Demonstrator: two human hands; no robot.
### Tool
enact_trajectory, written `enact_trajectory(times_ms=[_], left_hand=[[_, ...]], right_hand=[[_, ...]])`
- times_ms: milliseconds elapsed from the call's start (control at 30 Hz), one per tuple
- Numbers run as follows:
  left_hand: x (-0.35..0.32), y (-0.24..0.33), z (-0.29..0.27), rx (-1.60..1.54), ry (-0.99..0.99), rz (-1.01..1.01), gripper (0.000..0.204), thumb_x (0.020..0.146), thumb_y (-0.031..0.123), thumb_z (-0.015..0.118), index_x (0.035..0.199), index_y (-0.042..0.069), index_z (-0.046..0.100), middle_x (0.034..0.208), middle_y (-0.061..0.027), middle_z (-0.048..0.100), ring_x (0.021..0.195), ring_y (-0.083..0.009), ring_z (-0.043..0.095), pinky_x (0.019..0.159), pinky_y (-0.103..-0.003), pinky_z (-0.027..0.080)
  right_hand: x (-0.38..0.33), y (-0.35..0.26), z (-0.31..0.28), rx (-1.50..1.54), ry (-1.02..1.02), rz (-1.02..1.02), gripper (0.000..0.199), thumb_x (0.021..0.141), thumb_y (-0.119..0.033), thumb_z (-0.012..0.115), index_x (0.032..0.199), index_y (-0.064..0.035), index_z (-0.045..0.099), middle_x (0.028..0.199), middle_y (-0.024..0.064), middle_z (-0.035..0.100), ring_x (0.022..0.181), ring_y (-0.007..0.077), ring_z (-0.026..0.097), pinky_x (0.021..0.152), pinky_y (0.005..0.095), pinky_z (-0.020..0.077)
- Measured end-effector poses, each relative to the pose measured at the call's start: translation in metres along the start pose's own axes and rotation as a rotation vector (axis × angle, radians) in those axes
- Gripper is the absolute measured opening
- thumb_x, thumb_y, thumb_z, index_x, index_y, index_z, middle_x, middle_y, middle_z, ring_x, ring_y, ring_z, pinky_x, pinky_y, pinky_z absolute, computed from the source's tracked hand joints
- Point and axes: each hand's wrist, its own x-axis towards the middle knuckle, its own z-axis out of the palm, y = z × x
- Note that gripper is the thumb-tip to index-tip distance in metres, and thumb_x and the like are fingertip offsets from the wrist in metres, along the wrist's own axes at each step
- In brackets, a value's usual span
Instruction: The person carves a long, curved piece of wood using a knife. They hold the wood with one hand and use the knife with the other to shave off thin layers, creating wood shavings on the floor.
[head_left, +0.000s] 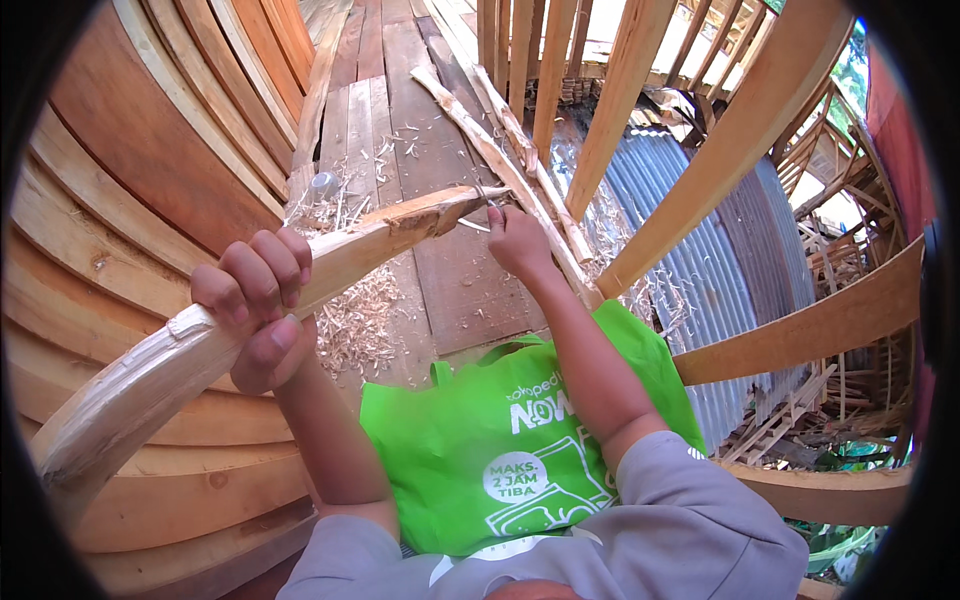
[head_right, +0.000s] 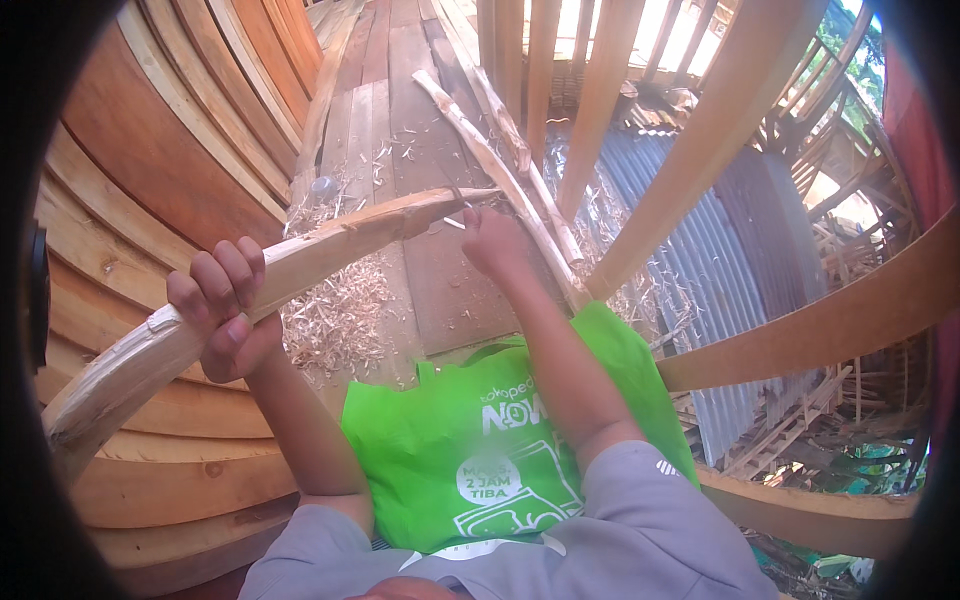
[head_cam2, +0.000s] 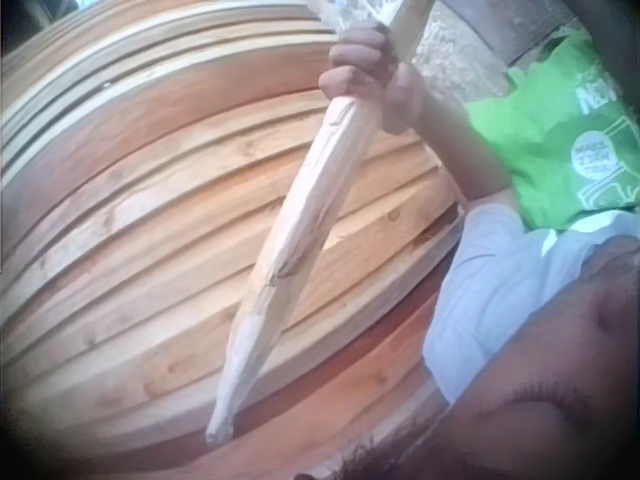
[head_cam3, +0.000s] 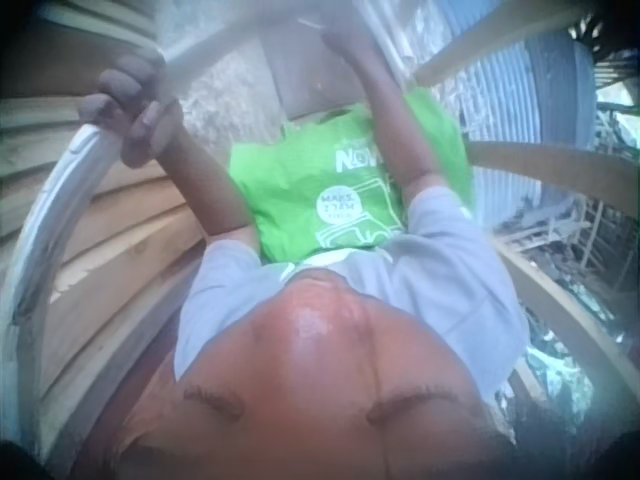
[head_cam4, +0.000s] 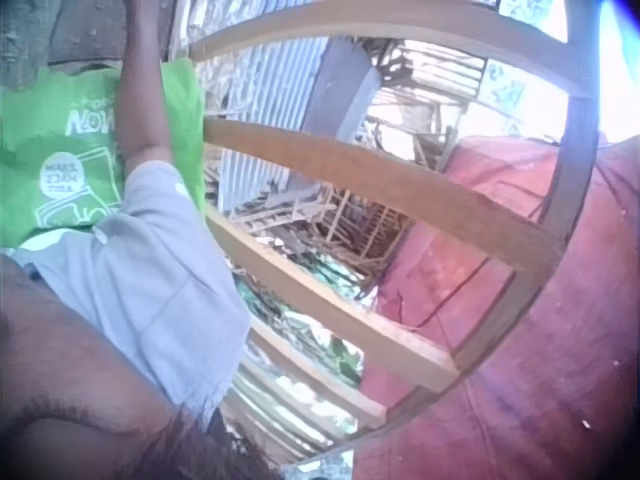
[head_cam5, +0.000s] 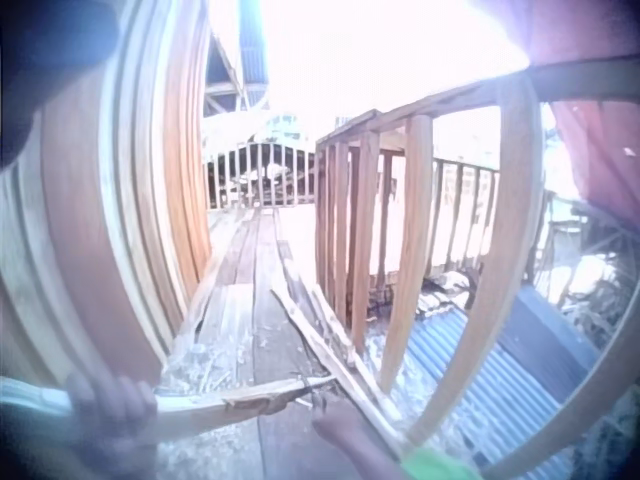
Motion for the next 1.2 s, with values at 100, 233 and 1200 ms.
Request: enact_trajectory(times_ms=[100, 233, 1200], left_hand=[[-0.005, 0.002, -0.001, 0.003, -0.001, -0.013, 0.033, 0.063, 0.000, 0.056, 0.084, 0.017, 0.037, 0.071, 0.0006, 0.039, 0.066, -0.0152, 0.039, 0.066, -0.032, 0.035], [0.000, 0.007, -0.003, -0.003, -0.072, -0.017, 0.033, 0.063, 0.000, 0.058, 0.084, 0.016, 0.039, 0.071, 0.0004, 0.039, 0.066, -0.0160, 0.041, 0.067, -0.033, 0.037], [-0.017, -0.001, 0.008, -0.024, -0.012, -0.008, 0.020, 0.090, 0.027, 0.068, 0.082, 0.018, 0.051, 0.069, 0.0058, 0.050, 0.064, -0.0097, 0.052, 0.070, -0.031, 0.046]], right_hand=[[-0.004, -0.020, -0.019, 0.239, -0.140, -0.324, 0.041, 0.100, -0.035, 0.050, 0.087, 0.0019, 0.061, 0.074, 0.0259, 0.062, 0.069, 0.0401, 0.060, 0.066, 0.0491, 0.0439], [0.011, -0.018, -0.024, 0.093, -0.217, 0.066, 0.044, 0.100, -0.032, 0.050, 0.076, 0.0039, 0.058, 0.067, 0.0230, 0.059, 0.060, 0.0354, 0.053, 0.061, 0.0453, 0.0418], [-0.016, -0.051, -0.044, 0.079, -0.130, 0.051, 0.057, 0.097, -0.035, 0.034, 0.076, 0.0060, 0.068, 0.083, 0.0315, 0.065, 0.083, 0.0491, 0.063, 0.084, 0.0553, 0.0481]])
